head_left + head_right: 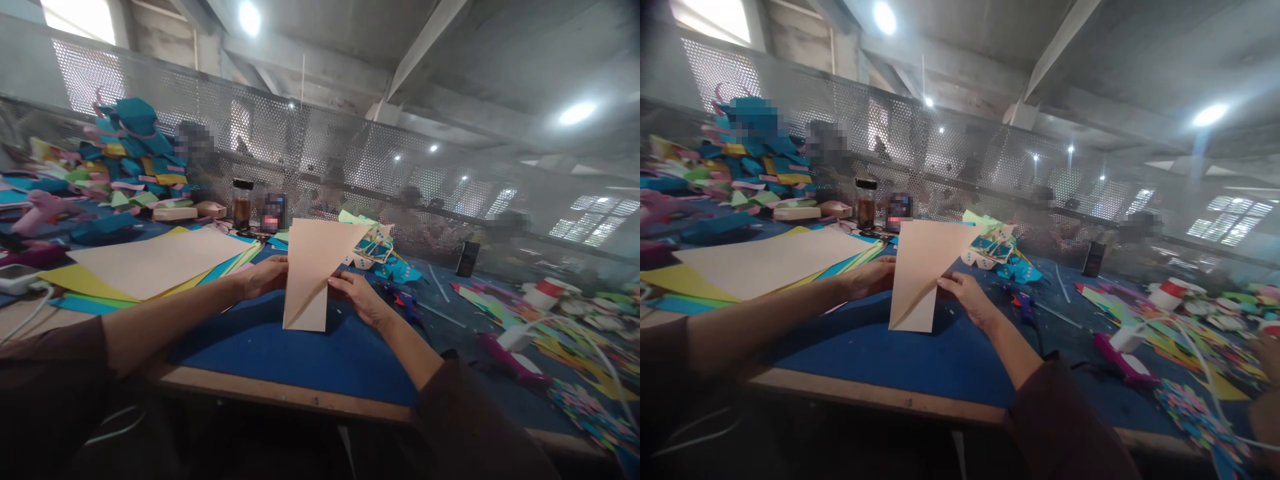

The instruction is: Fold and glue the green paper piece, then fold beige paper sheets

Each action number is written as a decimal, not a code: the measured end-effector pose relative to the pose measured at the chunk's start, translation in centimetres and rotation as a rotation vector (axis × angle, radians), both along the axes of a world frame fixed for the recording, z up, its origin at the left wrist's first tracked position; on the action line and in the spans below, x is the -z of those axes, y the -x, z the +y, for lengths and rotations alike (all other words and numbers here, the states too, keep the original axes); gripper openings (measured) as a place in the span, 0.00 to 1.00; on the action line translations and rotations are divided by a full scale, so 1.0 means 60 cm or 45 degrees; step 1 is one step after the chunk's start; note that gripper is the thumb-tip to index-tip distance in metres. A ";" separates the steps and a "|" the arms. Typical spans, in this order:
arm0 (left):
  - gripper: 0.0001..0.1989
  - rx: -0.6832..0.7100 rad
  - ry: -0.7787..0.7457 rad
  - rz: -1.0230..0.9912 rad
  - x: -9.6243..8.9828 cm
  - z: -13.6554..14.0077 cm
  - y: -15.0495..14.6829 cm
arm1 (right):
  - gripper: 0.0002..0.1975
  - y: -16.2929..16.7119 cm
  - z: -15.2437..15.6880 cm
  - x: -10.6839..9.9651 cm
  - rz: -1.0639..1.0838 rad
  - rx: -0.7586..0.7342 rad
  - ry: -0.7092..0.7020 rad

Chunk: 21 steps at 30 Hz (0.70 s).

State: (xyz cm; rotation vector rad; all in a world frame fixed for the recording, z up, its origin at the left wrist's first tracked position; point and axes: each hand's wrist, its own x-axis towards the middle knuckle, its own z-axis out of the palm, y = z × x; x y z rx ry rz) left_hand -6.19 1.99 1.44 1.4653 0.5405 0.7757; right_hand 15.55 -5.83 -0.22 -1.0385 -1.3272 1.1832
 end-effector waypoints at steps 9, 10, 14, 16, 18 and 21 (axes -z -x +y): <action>0.12 -0.036 0.147 -0.093 -0.014 0.020 0.010 | 0.13 0.000 0.002 -0.003 -0.016 0.059 0.035; 0.11 -0.057 0.141 -0.105 -0.016 0.027 0.013 | 0.13 0.000 0.001 -0.005 -0.027 0.062 0.047; 0.17 -0.049 0.068 -0.059 -0.018 0.053 0.029 | 0.12 0.000 -0.005 -0.012 -0.149 0.033 0.084; 0.19 -0.009 0.047 -0.007 -0.016 0.061 0.037 | 0.12 -0.002 -0.006 -0.011 -0.222 -0.010 0.114; 0.18 0.046 0.026 0.055 -0.012 0.065 0.043 | 0.13 -0.004 -0.006 -0.007 -0.271 -0.057 0.141; 0.16 0.109 -0.003 0.119 -0.005 0.065 0.042 | 0.12 -0.005 -0.006 -0.002 -0.330 -0.159 0.170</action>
